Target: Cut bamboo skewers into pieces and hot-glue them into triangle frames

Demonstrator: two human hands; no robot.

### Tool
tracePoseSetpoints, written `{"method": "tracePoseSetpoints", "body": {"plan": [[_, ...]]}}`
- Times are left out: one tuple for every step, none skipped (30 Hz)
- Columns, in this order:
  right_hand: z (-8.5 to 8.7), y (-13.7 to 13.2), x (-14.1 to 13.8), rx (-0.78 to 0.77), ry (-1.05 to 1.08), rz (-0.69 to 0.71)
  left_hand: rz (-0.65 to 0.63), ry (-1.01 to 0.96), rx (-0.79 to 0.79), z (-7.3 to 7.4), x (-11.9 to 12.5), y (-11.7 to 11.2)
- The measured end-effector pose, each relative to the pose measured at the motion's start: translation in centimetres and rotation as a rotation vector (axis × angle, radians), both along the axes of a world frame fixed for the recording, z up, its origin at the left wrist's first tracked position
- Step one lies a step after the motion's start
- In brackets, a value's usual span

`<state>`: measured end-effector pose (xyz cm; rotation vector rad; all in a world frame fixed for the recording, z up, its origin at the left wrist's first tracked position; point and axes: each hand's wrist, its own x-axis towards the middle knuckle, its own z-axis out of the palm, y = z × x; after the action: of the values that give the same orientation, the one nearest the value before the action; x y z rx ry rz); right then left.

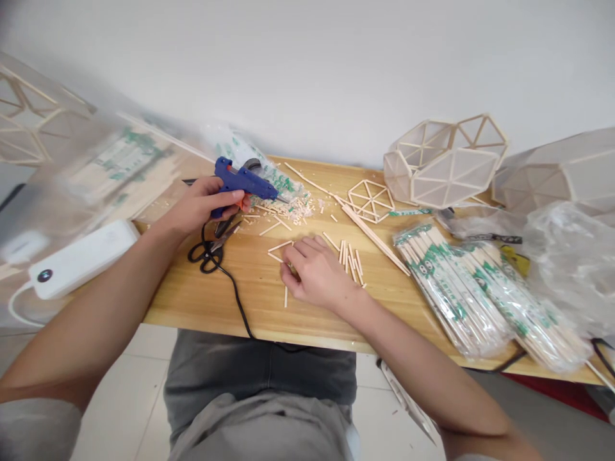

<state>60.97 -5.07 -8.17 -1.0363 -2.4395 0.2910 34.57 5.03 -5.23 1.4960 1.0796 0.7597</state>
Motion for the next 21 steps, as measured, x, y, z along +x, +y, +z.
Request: {"method": "tracePoseSetpoints", "body": {"plan": [[-0.01, -0.01, -0.01, -0.001, 0.001, 0.001, 0.0, 0.001, 0.0, 0.01, 0.0, 0.0], [-0.02, -0.03, -0.02, -0.002, 0.005, 0.001, -0.001, 0.0, 0.001, 0.02, 0.0, -0.01], [-0.02, -0.05, -0.03, -0.003, 0.01, 0.0, -0.001, 0.0, 0.001, 0.05, 0.01, -0.02], [-0.02, -0.06, -0.03, -0.006, 0.016, -0.001, 0.0, 0.002, 0.0, 0.08, 0.02, -0.04], [-0.02, -0.07, -0.02, -0.007, 0.022, -0.002, 0.0, 0.004, -0.004, 0.12, 0.04, -0.06], [-0.02, -0.08, -0.01, -0.008, 0.027, -0.003, 0.0, 0.007, -0.007, 0.17, 0.05, -0.08], [-0.02, -0.08, 0.0, -0.009, 0.03, -0.004, -0.001, 0.008, -0.008, 0.21, 0.07, -0.1], [-0.02, -0.07, 0.01, -0.009, 0.032, -0.003, -0.002, 0.009, -0.008, 0.24, 0.09, -0.12], [-0.01, -0.06, 0.02, -0.01, 0.032, -0.001, 0.0, 0.009, -0.006, 0.26, 0.1, -0.14], [0.0, -0.05, 0.02, -0.011, 0.032, 0.001, 0.002, 0.008, -0.003, 0.27, 0.11, -0.15], [0.01, -0.03, 0.01, -0.012, 0.032, 0.003, 0.004, 0.007, -0.002, 0.26, 0.11, -0.15], [0.02, -0.02, 0.0, -0.013, 0.031, 0.004, 0.005, 0.006, -0.002, 0.24, 0.1, -0.15], [0.03, -0.01, -0.02, -0.014, 0.03, 0.006, 0.004, 0.007, -0.004, 0.21, 0.09, -0.14], [0.05, 0.0, -0.04, -0.014, 0.03, 0.009, 0.003, 0.008, -0.006, 0.18, 0.06, -0.12], [0.05, 0.0, -0.05, -0.012, 0.03, 0.012, -0.001, 0.009, -0.008, 0.13, 0.03, -0.1], [0.05, 0.0, -0.06, -0.01, 0.03, 0.014, -0.003, 0.009, -0.008, 0.09, 0.0, -0.08], [0.04, -0.01, -0.06, -0.008, 0.029, 0.016, -0.003, 0.009, -0.007, 0.04, -0.03, -0.05], [0.02, -0.02, -0.05, -0.006, 0.028, 0.017, -0.003, 0.009, -0.007, 0.01, -0.06, -0.04], [0.0, -0.04, -0.04, -0.005, 0.029, 0.015, -0.003, 0.007, -0.006, -0.02, -0.07, -0.02], [-0.03, -0.05, -0.03, -0.006, 0.028, 0.014, -0.004, 0.003, -0.005, -0.02, -0.07, -0.02], [-0.05, -0.05, -0.02, -0.008, 0.028, 0.011, -0.004, 0.0, -0.006, -0.01, -0.05, -0.03]]}}
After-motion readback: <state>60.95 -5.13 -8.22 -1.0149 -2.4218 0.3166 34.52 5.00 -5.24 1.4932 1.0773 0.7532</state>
